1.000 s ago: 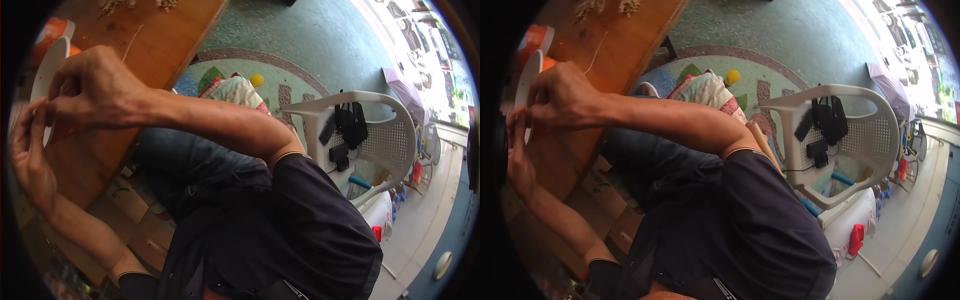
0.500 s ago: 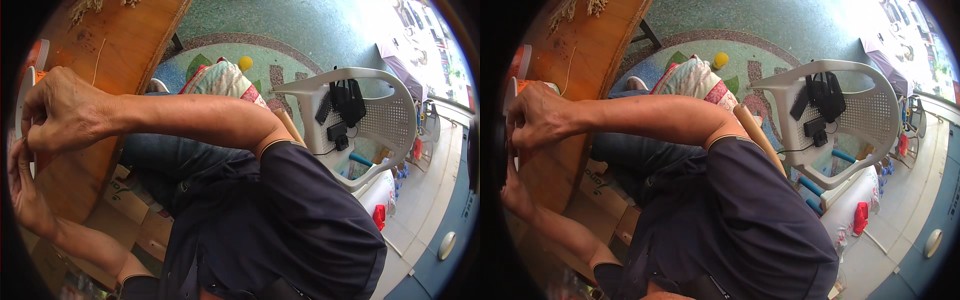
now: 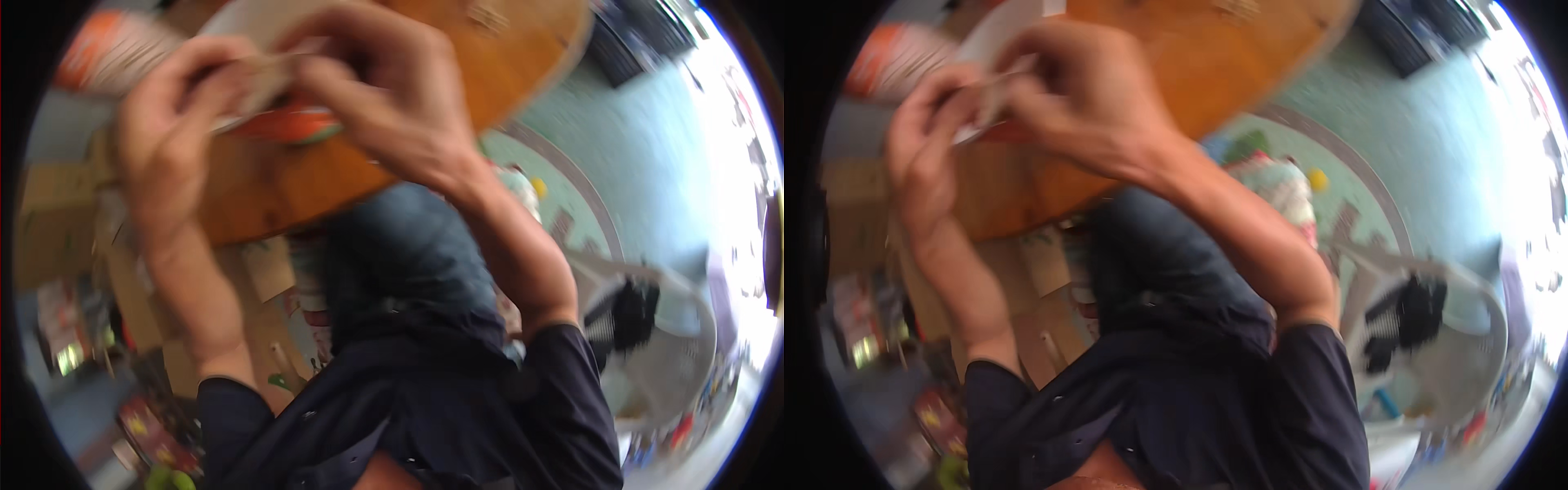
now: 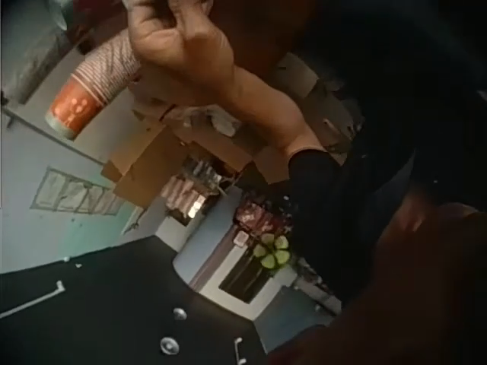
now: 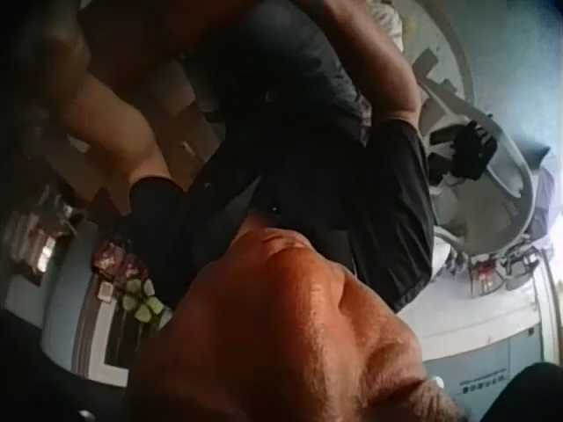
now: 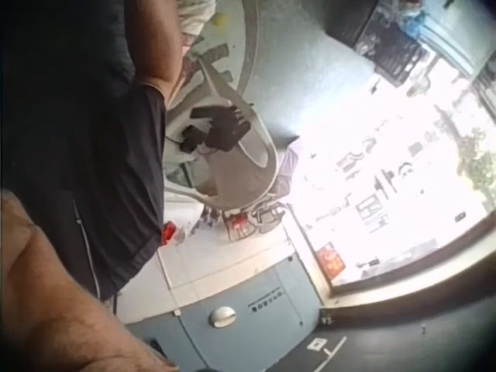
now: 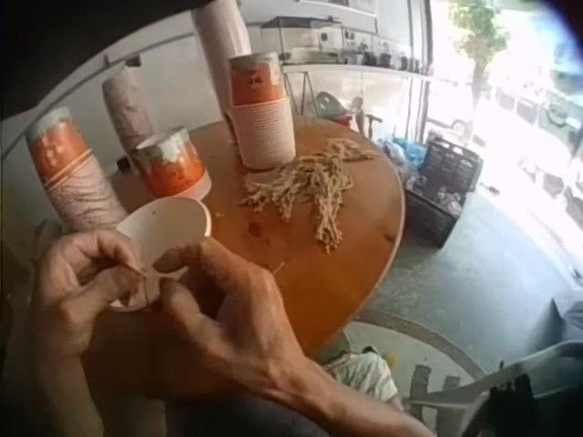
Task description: Attaching thin wire handles to paper buckets.
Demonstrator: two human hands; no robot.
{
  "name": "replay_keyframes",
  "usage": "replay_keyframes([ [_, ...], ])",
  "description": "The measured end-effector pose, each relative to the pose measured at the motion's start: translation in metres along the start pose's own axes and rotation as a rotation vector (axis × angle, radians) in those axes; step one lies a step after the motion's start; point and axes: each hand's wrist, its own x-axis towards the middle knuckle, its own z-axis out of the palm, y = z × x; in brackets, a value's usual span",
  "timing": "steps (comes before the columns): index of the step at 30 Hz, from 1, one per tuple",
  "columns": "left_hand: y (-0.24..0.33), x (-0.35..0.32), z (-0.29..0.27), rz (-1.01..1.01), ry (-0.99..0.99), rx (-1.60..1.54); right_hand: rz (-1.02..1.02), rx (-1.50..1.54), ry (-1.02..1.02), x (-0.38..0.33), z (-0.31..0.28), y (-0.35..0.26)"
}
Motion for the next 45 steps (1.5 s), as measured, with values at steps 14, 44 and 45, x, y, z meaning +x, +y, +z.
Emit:
replay_keyframes([
  [14, 0.017, -0.006, -0.013, -0.013, 0.020, -0.161, 0.158, 0.000, 0.007, 0.005, 0.020, -0.018],
  [44, 0.022, -0.006, -0.011, -0.025, -0.146, 0.000, -0.101, -0.394, 0.123, 0.011, -0.003, -0.009],
  [45, 0.023, -0.007, -0.008, -0.029, -0.139, 0.021, -0.095, -0.420, 0.109, 0.012, -0.004, -0.010],
])
